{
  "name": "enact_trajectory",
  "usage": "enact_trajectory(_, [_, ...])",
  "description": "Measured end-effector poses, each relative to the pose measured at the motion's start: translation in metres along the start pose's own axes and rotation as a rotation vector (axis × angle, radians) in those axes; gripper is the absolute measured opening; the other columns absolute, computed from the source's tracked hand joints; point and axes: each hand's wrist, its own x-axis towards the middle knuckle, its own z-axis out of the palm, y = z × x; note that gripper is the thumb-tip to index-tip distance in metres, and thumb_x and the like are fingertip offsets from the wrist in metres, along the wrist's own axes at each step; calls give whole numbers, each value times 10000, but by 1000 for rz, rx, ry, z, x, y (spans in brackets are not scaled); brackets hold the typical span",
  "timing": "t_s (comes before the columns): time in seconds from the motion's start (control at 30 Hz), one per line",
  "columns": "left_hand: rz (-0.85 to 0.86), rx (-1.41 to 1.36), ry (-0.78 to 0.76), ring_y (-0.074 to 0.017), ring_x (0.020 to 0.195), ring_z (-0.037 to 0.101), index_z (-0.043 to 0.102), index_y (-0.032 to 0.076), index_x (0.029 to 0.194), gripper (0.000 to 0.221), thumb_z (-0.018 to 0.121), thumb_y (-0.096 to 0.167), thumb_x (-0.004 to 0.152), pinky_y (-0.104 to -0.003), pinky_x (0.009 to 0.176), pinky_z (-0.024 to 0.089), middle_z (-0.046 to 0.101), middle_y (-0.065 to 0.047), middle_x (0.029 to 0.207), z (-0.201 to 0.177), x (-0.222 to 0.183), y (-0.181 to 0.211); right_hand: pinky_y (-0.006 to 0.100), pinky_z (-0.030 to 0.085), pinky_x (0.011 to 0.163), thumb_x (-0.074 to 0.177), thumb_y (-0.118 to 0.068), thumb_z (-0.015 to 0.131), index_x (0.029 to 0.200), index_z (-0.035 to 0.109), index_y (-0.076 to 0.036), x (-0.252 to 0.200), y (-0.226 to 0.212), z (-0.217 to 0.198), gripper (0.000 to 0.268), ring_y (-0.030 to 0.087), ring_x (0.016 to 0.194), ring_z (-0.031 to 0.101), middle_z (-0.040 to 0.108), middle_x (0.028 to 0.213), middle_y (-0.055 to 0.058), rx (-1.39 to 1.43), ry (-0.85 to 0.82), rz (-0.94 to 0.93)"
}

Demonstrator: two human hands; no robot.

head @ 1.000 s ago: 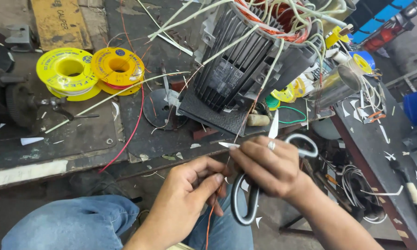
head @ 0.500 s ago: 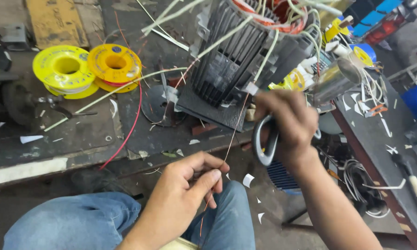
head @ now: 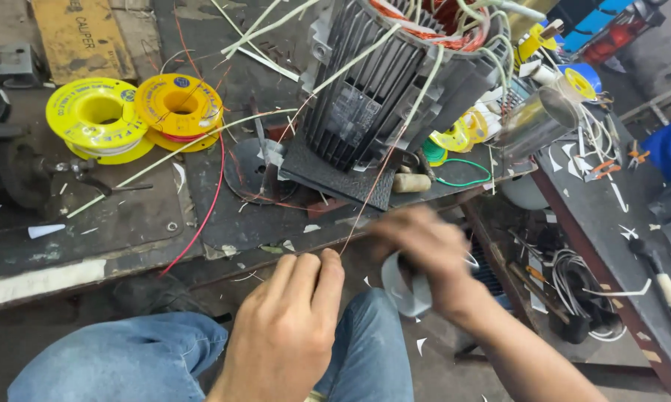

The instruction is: Repairing an electric motor by stripping wire insulation and connecting internal wiring using scissors.

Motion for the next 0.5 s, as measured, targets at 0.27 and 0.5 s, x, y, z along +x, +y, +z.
enact_trajectory(0.27, [-48,-5,-56,-255,814,622,649,83,1102,131,622,38,982,-381,582,543,577,-57,898,8,5,-6,361,536,858,1049,-99,698,1100,657,-10,35,-15,-22,110,268,954,669,681,1077,176,8,387,169])
enact_trajectory(0.5, [-112,42,-74,-265,812,638,632,166,1000,87,709,148,963,-426,587,537,604,-34,873,10,8,-19,334,540,863,1046,-35,708,1164,686,-26,44,-27,7,120,226,946,660,651,1074,143,162,352,154])
